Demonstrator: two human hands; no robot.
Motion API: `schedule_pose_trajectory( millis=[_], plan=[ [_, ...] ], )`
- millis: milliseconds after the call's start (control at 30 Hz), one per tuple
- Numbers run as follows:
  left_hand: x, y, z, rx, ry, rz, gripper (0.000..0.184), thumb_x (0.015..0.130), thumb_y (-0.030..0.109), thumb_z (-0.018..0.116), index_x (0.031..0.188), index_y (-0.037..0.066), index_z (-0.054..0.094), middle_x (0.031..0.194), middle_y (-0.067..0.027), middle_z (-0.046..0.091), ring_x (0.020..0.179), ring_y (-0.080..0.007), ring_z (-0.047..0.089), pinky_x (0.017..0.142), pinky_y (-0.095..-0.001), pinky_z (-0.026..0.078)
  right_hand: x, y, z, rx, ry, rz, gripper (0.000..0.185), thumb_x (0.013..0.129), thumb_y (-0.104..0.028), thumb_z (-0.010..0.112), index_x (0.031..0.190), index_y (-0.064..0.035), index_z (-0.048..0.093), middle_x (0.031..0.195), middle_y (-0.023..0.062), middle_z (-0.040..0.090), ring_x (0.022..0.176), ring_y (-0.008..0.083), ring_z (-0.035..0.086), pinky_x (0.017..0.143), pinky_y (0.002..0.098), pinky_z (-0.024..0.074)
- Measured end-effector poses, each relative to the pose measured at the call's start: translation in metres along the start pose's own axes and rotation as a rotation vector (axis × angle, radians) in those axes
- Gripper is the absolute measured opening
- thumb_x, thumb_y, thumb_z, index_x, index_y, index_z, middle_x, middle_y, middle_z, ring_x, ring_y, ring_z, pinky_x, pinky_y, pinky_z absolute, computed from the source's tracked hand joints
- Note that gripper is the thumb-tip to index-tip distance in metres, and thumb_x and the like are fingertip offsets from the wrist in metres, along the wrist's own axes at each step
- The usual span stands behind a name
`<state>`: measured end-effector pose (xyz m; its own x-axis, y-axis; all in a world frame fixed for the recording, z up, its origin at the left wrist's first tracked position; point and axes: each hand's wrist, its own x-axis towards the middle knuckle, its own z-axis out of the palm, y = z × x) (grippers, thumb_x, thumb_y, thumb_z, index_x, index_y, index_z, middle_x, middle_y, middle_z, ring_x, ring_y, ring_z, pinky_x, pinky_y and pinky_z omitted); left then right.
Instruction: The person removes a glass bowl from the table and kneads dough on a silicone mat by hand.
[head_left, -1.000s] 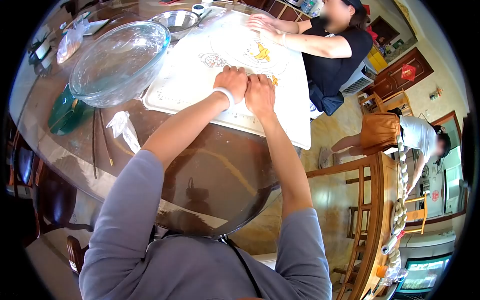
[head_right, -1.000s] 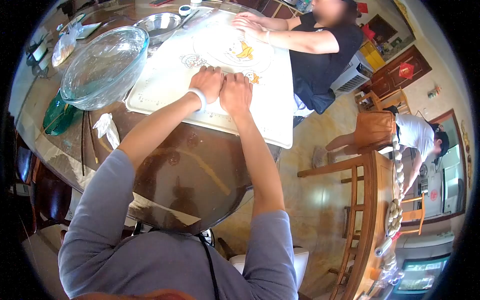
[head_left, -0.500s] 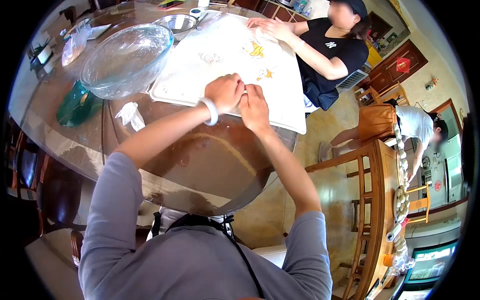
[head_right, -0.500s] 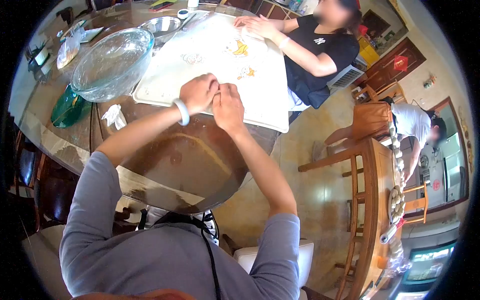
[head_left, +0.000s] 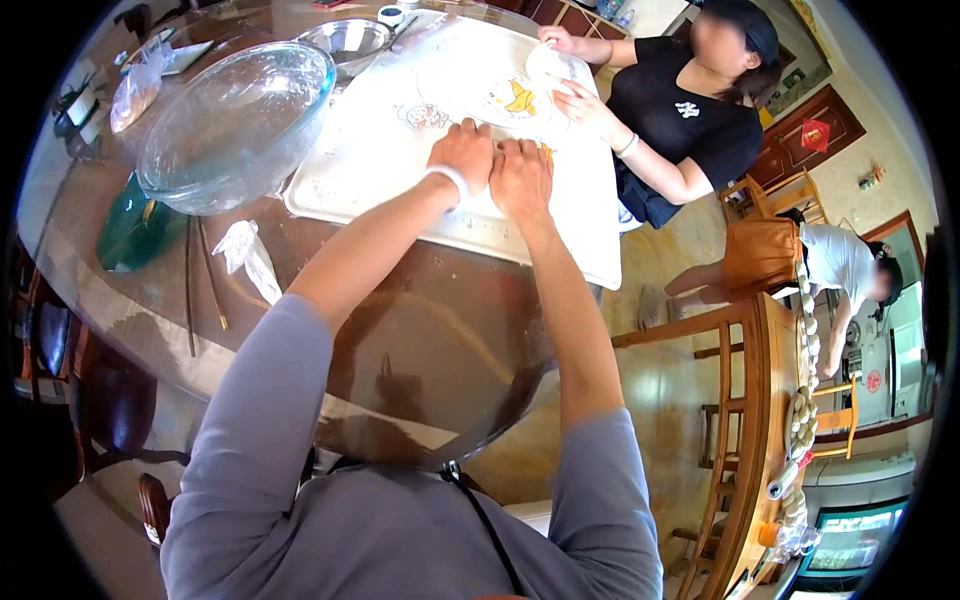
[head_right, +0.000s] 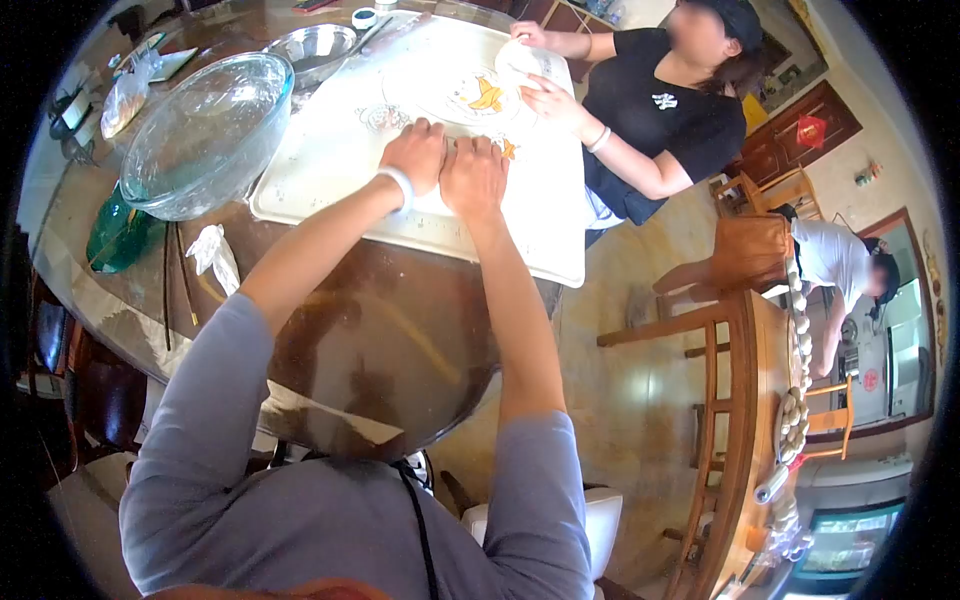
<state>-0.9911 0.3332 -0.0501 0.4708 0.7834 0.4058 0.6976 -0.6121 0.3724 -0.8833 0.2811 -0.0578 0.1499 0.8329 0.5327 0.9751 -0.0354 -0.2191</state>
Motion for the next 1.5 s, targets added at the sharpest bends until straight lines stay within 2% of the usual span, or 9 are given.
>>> schedule_pose_trajectory(
  millis=[167, 300, 433, 467, 667, 867, 1000, 1133, 1500],
  plan=[
    [-0.007, -0.007, -0.010, -0.281, -0.081, -0.156, 0.035, 0.094, 0.029, 0.040, 0.102, -0.001, 0.054, 0.102, -0.0231, 0.056, 0.094, -0.0369, 0.057, 0.084, -0.0440, 0.044, -0.003, 0.014, 0.006, 0.336, 0.060, 0.122, 0.028, 0.090, -0.027, 0.045, 0.097, -0.0055, 0.063, 0.100, 0.0172, 0.060, 0.098, 0.0341, 0.055, 0.087, 0.0471, 0.0408],
    [-0.024, -0.032, -0.038, -0.225, -0.473, 0.087, 0.042, 0.094, 0.037, 0.041, 0.108, -0.001, 0.054, 0.108, -0.0225, 0.057, 0.098, -0.0366, 0.056, 0.086, -0.0442, 0.042, -0.040, 0.018, -0.025, 0.131, -0.032, 0.209, 0.036, 0.093, -0.036, 0.042, 0.099, -0.0047, 0.060, 0.101, 0.0176, 0.059, 0.097, 0.0362, 0.054, 0.085, 0.0476, 0.0412],
    [-0.057, -0.027, -0.051, -0.207, -0.273, 0.160, 0.042, 0.086, 0.032, 0.058, 0.112, 0.000, 0.054, 0.111, -0.0194, 0.057, 0.106, -0.0340, 0.052, 0.092, -0.0389, 0.040, -0.061, 0.011, -0.032, 0.084, -0.031, 0.167, 0.032, 0.093, -0.033, 0.046, 0.096, -0.0026, 0.057, 0.105, 0.0180, 0.056, 0.096, 0.0372, 0.054, 0.083, 0.0467, 0.0424],
    [-0.056, -0.022, -0.057, -0.203, -0.285, 0.124, 0.048, 0.077, 0.029, 0.068, 0.113, 0.001, 0.053, 0.108, -0.0196, 0.057, 0.107, -0.0332, 0.052, 0.092, -0.0376, 0.040, -0.059, 0.008, -0.034, 0.122, -0.028, 0.170, 0.031, 0.092, -0.032, 0.047, 0.094, -0.0022, 0.056, 0.106, 0.0185, 0.056, 0.095, 0.0379, 0.054, 0.082, 0.0466, 0.0431],
    [-0.065, -0.010, -0.076, -0.167, -0.353, 0.045, 0.055, 0.065, 0.035, 0.077, 0.105, 0.002, 0.058, 0.108, -0.0211, 0.054, 0.105, -0.0331, 0.053, 0.090, -0.0380, 0.042, -0.042, -0.011, -0.052, 0.360, -0.081, 0.234, 0.028, 0.093, -0.029, 0.047, 0.089, -0.0009, 0.052, 0.092, 0.0235, 0.061, 0.086, 0.0438, 0.057, 0.074, 0.0473, 0.0443],
    [-0.064, -0.015, -0.076, -0.233, -0.270, 0.017, 0.046, 0.084, 0.045, 0.057, 0.096, 0.000, 0.059, 0.089, -0.0198, 0.062, 0.092, -0.0330, 0.057, 0.080, -0.0399, 0.045, -0.026, -0.018, -0.047, 0.369, -0.148, 0.295, 0.034, 0.094, -0.034, 0.041, 0.094, -0.0034, 0.056, 0.094, 0.0205, 0.064, 0.089, 0.0413, 0.059, 0.078, 0.0474, 0.0445],
    [-0.070, -0.005, -0.065, -0.030, -0.154, -0.011, 0.044, 0.096, 0.035, 0.034, 0.079, 0.002, 0.058, 0.085, -0.0214, 0.063, 0.082, -0.0373, 0.060, 0.075, -0.0452, 0.047, -0.015, -0.049, -0.031, 0.143, -0.143, 0.270, 0.038, 0.095, -0.036, 0.037, 0.095, -0.0035, 0.058, 0.091, 0.0197, 0.064, 0.088, 0.0374, 0.061, 0.079, 0.0476, 0.0455],
    [-0.067, -0.015, -0.054, 0.123, -0.065, 0.076, 0.043, 0.095, 0.029, 0.035, 0.075, 0.001, 0.060, 0.072, -0.0181, 0.064, 0.068, -0.0340, 0.063, 0.064, -0.0434, 0.050, -0.009, -0.058, -0.008, 0.031, -0.072, 0.157, 0.036, 0.094, -0.031, 0.038, 0.092, -0.0025, 0.060, 0.090, 0.0206, 0.062, 0.085, 0.0360, 0.062, 0.075, 0.0465, 0.0478],
    [-0.047, -0.024, -0.042, 0.157, -0.173, 0.010, 0.047, 0.096, 0.030, 0.032, 0.076, 0.004, 0.065, 0.074, -0.0193, 0.065, 0.071, -0.0356, 0.064, 0.068, -0.0448, 0.050, 0.024, -0.055, -0.003, 0.042, -0.265, 0.252, 0.036, 0.092, -0.036, 0.042, 0.092, -0.0059, 0.062, 0.084, 0.0183, 0.066, 0.087, 0.0351, 0.063, 0.079, 0.0437, 0.0481]
  ],
)
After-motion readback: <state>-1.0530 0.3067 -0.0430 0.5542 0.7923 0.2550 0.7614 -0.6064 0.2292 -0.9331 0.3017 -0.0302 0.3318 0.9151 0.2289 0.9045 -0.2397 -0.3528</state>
